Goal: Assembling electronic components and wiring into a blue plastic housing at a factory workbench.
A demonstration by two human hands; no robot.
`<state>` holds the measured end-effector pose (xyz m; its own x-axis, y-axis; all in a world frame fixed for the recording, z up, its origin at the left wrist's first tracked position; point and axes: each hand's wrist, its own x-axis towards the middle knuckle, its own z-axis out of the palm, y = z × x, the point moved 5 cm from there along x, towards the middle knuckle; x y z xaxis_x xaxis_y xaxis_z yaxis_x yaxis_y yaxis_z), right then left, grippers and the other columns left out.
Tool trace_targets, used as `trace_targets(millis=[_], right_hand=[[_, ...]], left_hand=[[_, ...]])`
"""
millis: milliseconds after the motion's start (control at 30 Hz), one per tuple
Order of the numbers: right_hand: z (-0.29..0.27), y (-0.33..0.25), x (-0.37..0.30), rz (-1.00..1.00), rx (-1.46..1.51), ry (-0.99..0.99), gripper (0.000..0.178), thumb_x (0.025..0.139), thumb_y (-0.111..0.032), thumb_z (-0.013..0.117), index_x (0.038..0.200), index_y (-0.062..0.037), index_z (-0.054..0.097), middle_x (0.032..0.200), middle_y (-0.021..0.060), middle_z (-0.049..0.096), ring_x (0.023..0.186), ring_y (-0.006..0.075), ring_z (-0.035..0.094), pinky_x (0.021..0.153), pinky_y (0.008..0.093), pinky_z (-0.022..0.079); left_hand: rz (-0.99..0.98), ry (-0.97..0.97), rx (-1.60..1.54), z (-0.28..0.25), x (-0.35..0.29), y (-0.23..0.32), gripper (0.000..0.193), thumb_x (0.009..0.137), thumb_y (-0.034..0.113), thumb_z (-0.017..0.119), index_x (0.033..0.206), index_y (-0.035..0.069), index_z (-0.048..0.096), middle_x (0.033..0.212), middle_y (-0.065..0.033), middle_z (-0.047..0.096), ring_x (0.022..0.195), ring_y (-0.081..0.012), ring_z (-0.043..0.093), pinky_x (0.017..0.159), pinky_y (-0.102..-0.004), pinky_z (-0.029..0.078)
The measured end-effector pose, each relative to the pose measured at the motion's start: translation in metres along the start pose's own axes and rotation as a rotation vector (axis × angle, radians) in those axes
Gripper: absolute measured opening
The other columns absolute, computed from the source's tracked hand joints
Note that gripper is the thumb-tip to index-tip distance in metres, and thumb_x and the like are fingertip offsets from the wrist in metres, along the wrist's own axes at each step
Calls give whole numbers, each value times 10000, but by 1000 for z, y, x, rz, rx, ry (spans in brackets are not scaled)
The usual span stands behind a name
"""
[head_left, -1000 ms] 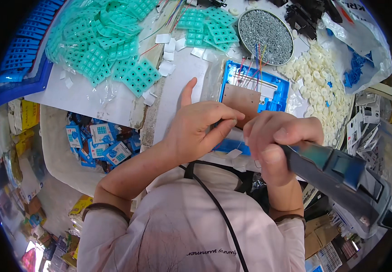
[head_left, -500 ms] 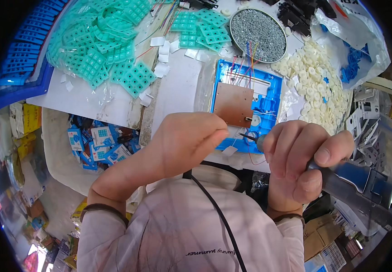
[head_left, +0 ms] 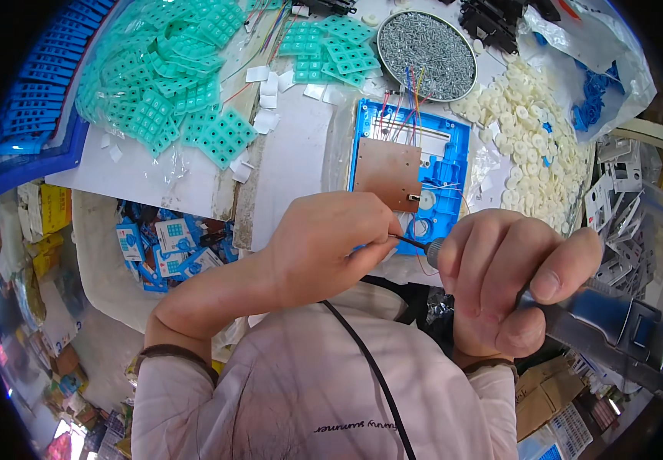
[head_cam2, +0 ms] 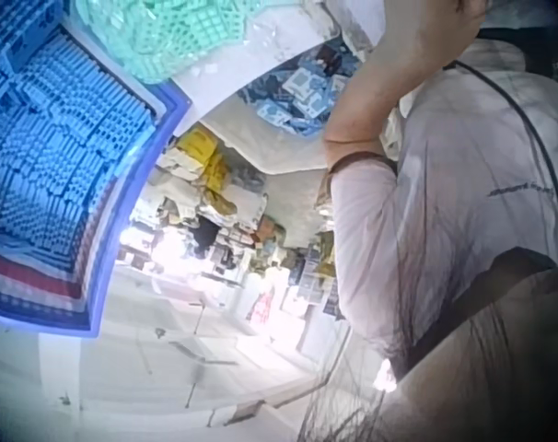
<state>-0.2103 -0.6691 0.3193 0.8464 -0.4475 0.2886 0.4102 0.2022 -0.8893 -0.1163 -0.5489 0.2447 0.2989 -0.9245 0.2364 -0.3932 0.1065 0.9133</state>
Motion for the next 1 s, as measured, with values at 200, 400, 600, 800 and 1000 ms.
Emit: trace_targets(millis=[200, 400, 600, 800, 1000], right_hand=[[0, 0, 0, -12, 49, 9, 287, 927, -286, 765, 1046, -204, 518, 653, -58, 567, 523, 86, 523, 485, 254, 428], [2, -2, 2, -34, 110, 7, 274, 929, -277, 763, 1039, -195, 526, 653, -59, 571, 525, 84, 524, 484, 251, 429], [0, 7, -1, -9, 21, -9, 313, 930, -283, 763, 1059, -179, 498, 659, -38, 529, 539, 117, 506, 525, 297, 445], [-22, 26, -2, -56, 35, -89, 327, 926, -47, 716, 1137, -64, 466, 780, 79, 598, 668, 186, 567, 666, 369, 515], [-15, 43, 0, -73, -115, -64, 308, 937, -141, 721, 1110, -90, 471, 722, 53, 561, 605, 163, 544, 604, 340, 490]], left_hand=[[197, 176, 44, 6, -13, -3, 231, 799, -63, 756, 885, 68, 586, 951, -108, 754, 724, -233, 727, 611, -312, 570], [301, 206, 61, 7, -15, -2, 293, 784, -66, 758, 977, 57, 575, 983, -127, 751, 764, -241, 744, 643, -329, 600], [326, 211, 134, 8, -20, -11, 223, 783, -9, 784, 935, 64, 637, 1096, -112, 739, 996, -269, 732, 875, -466, 577], [217, -29, 499, -13, 2, -21, 124, 840, 104, 748, 914, 124, 649, 1128, -7, 734, 1168, -201, 666, 1147, -586, 288], [161, -82, 643, -6, 7, -24, 140, 826, 81, 719, 945, 127, 663, 1080, 29, 729, 1151, -161, 667, 1103, -581, 304]])
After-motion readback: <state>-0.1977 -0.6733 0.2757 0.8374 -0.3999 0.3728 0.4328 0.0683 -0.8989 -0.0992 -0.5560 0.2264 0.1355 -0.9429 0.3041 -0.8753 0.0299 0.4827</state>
